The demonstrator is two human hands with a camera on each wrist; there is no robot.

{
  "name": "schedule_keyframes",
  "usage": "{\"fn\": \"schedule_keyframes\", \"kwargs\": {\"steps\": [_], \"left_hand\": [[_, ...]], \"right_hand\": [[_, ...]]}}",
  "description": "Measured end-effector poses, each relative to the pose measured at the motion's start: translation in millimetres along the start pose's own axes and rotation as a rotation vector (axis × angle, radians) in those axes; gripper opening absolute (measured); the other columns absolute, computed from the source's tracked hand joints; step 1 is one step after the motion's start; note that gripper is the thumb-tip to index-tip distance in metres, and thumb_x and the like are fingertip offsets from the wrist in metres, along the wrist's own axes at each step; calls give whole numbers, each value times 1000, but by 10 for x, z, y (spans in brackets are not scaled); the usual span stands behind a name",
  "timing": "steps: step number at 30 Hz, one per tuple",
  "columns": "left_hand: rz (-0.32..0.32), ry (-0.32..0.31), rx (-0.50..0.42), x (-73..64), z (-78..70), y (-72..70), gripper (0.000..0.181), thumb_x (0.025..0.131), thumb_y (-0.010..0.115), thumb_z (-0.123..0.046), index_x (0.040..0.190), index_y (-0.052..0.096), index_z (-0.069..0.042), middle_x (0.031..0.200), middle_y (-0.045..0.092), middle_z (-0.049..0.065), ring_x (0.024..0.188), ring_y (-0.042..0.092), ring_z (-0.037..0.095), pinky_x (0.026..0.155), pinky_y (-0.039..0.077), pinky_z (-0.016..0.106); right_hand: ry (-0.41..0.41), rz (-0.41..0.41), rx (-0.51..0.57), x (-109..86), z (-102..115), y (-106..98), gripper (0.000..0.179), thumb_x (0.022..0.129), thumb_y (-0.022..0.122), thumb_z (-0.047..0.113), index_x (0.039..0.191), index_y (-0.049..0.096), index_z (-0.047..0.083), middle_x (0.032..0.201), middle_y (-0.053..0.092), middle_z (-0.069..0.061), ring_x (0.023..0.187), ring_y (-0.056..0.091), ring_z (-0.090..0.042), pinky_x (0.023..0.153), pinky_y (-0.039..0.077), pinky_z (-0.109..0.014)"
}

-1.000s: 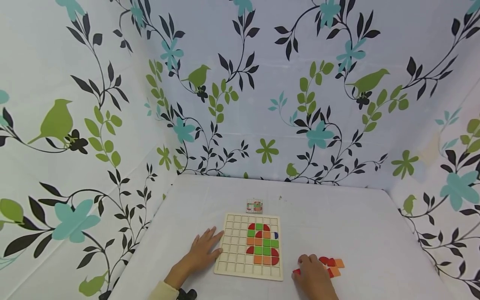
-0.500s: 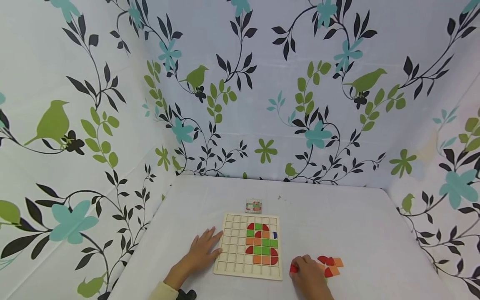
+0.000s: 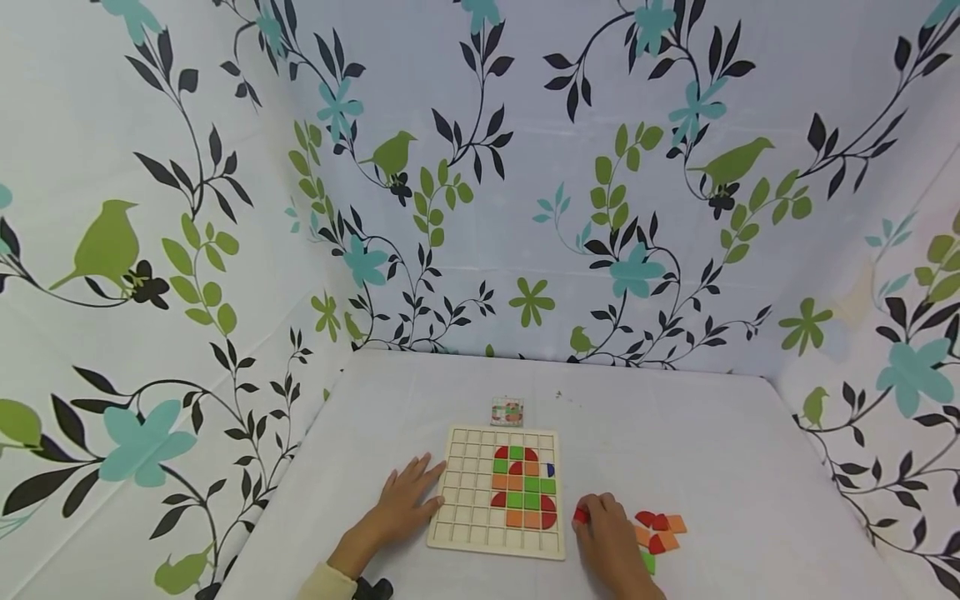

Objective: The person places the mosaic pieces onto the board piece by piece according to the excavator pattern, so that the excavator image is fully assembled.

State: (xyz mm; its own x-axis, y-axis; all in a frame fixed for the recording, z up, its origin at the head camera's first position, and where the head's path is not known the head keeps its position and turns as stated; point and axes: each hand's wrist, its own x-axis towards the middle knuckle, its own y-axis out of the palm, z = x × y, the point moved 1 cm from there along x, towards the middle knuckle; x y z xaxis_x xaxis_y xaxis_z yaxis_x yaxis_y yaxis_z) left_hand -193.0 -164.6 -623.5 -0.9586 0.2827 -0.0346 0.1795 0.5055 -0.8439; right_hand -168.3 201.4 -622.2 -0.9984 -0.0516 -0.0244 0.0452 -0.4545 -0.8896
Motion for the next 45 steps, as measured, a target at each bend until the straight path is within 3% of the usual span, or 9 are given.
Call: {"fn": "schedule_keyframes", "kwargs": {"steps": [11, 17, 21, 27, 32, 45], "left_hand": [[3, -5, 3, -15, -4, -5, 61, 104, 63, -34, 159, 47, -13, 170, 33, 22, 158, 26, 46, 123, 15, 75], [5, -5, 4, -17, -11, -16, 61, 105, 63, -35, 160, 46, -13, 170, 32, 22, 158, 26, 46, 123, 15, 75], [6, -7, 2, -23, -19, -26, 62, 105, 63, -36, 160, 47, -13, 170, 32, 21, 158, 26, 46, 123, 14, 76], [-18, 1, -31, -33, -25, -13, 61, 105, 62, -36, 159, 47, -12, 169, 33, 24, 157, 25, 49, 122, 13, 77], [-22, 4, -27, -22, 2, 18, 63, 105, 60, -38, 160, 45, -13, 170, 31, 23, 158, 23, 48, 123, 10, 76], [-1, 8, -7, -17, 2, -20, 62, 105, 63, -38, 159, 47, -13, 169, 33, 22, 157, 27, 47, 122, 15, 76]], "right_hand": [[-12, -33, 23, 229, 22, -6, 26, 93, 80, 12, 115, 68, 3, 103, 60, -9, 95, 55, -25, 94, 57, -52], [-1, -46, 17, 277, 221, 17, 26, 94, 78, 15, 116, 70, 3, 108, 63, -11, 98, 57, -26, 89, 56, -53], [-64, -35, 4, 223, 439, 41, 27, 96, 79, 21, 118, 70, 8, 114, 63, -10, 102, 59, -25, 88, 55, -50], [-233, -42, 26, 101, 744, 132, 24, 95, 81, 26, 114, 69, 16, 107, 59, 4, 98, 54, -14, 80, 47, -36], [-334, -44, 1, 54, 916, 222, 26, 90, 85, 27, 109, 70, 18, 102, 59, 8, 95, 53, -11, 82, 49, -38], [-285, -9, -60, 59, 1121, 336, 26, 85, 89, 28, 100, 71, 17, 92, 59, 7, 85, 51, -12, 77, 42, -37]]}}
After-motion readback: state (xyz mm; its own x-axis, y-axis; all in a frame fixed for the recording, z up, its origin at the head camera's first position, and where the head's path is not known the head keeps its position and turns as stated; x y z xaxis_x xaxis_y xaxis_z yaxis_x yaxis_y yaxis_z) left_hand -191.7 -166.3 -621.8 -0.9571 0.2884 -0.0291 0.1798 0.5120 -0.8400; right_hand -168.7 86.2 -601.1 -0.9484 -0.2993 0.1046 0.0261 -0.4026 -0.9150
